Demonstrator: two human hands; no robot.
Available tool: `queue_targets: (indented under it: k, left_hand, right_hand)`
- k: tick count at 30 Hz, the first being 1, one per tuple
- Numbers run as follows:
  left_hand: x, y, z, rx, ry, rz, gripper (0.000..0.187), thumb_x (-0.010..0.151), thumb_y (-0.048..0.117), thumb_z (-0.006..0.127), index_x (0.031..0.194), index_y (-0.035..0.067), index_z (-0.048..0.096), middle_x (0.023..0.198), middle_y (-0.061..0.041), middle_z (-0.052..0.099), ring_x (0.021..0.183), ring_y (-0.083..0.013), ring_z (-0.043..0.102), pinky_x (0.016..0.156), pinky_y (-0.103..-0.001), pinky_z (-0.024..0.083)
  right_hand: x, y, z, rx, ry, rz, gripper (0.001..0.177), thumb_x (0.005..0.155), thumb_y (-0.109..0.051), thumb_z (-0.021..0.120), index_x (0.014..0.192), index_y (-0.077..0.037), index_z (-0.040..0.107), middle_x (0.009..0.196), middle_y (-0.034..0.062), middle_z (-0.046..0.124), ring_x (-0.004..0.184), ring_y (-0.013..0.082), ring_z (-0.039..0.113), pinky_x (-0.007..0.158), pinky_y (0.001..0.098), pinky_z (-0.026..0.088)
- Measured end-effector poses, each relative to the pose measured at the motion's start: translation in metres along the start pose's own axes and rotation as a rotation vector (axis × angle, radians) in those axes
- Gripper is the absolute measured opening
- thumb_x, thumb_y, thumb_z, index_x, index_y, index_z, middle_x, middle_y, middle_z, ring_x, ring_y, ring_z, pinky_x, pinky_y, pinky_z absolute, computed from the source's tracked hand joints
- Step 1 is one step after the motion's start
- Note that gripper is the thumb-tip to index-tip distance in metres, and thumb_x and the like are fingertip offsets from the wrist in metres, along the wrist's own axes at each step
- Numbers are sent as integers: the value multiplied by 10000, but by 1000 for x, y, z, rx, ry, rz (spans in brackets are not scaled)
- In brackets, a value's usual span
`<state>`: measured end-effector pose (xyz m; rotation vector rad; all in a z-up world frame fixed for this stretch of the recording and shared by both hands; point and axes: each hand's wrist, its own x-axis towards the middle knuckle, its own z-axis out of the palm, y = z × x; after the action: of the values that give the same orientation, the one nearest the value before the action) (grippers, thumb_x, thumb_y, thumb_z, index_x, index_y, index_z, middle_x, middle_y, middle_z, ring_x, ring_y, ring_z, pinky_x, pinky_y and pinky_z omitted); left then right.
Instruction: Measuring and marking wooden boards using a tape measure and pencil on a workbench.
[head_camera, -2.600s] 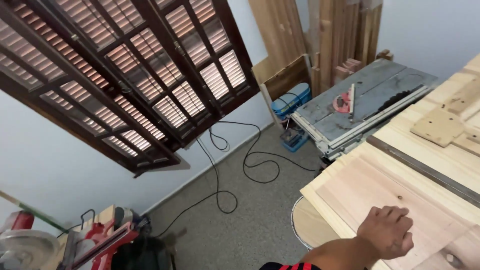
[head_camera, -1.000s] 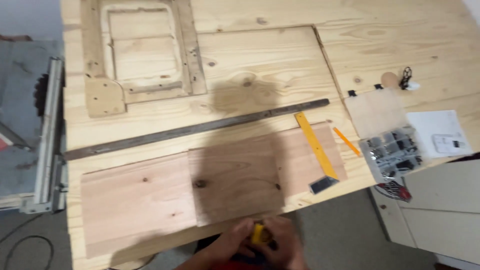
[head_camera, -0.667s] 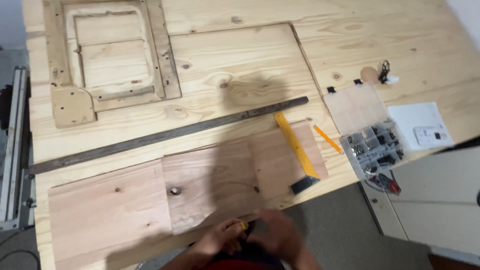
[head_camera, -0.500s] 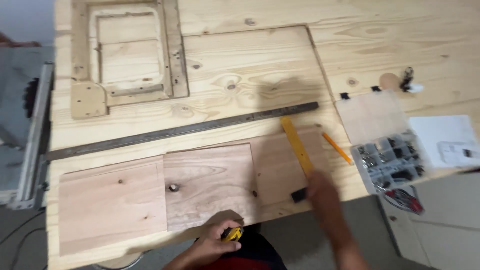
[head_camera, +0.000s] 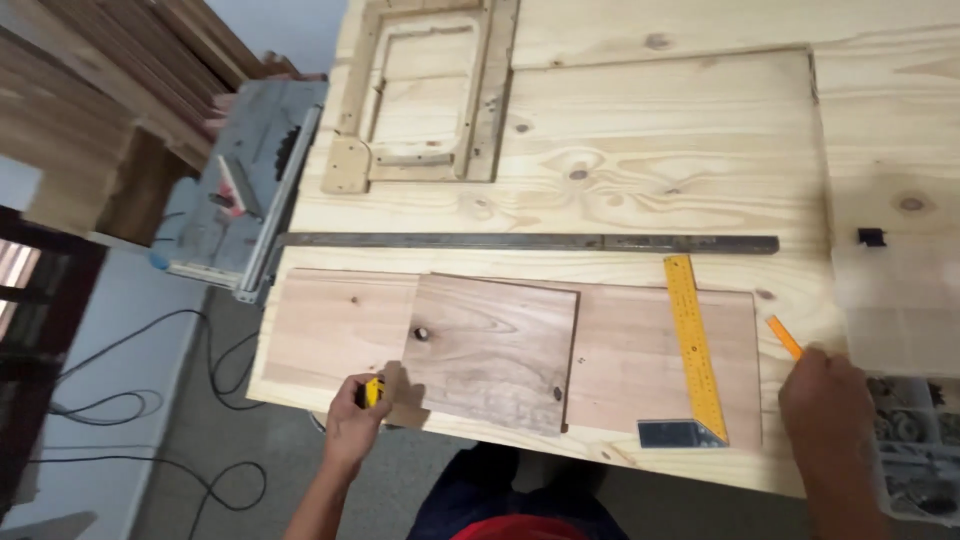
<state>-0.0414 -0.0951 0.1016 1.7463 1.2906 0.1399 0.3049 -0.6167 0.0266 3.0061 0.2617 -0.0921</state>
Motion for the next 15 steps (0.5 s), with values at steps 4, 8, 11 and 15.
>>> queue_targets:
  k: [4, 8, 11, 15]
  left_hand:
    - [-2, 24, -2, -86, 28, -144, 308, 826, 68, 738, 1132, 83, 699, 1084, -64, 670, 968, -210, 595, 789, -360, 457]
    - [2, 0, 13, -192, -28, -213, 325, 790, 12, 716, 1109, 69, 733, 1129, -65, 703, 995, -217, 618, 793, -359, 476]
    - [-12, 8, 23, -213, -12, -256, 260, 786, 15, 697, 1039, 78, 710, 1092, -53, 687, 981, -206, 600, 787, -339, 459]
    - [-42, 38, 26, -43, -27, -310, 247, 825, 124, 708, 1064, 58, 705, 1061, -87, 705, 967, -232, 619, 800, -352, 444]
  right_hand:
    - [-5, -4, -17, 165, 46, 27, 172, 1000, -58, 533, 1090, 25, 654, 1038, 210, 648, 853, 392, 677, 656, 469, 600]
    - [-51, -38, -103, 558, -26, 165, 137, 964, -23, 567, 1039, 73, 630, 965, 269, 662, 859, 422, 655, 728, 495, 573]
    - [-95, -66, -76, 824, -190, 275, 258, 1020, -213, 639, 1196, -27, 676, 1038, 204, 734, 890, 351, 700, 716, 455, 572]
    - [-137, -125, -68, 887, -582, 183, 443, 901, -485, 617, 1270, -244, 666, 965, 142, 802, 839, 322, 742, 776, 407, 522]
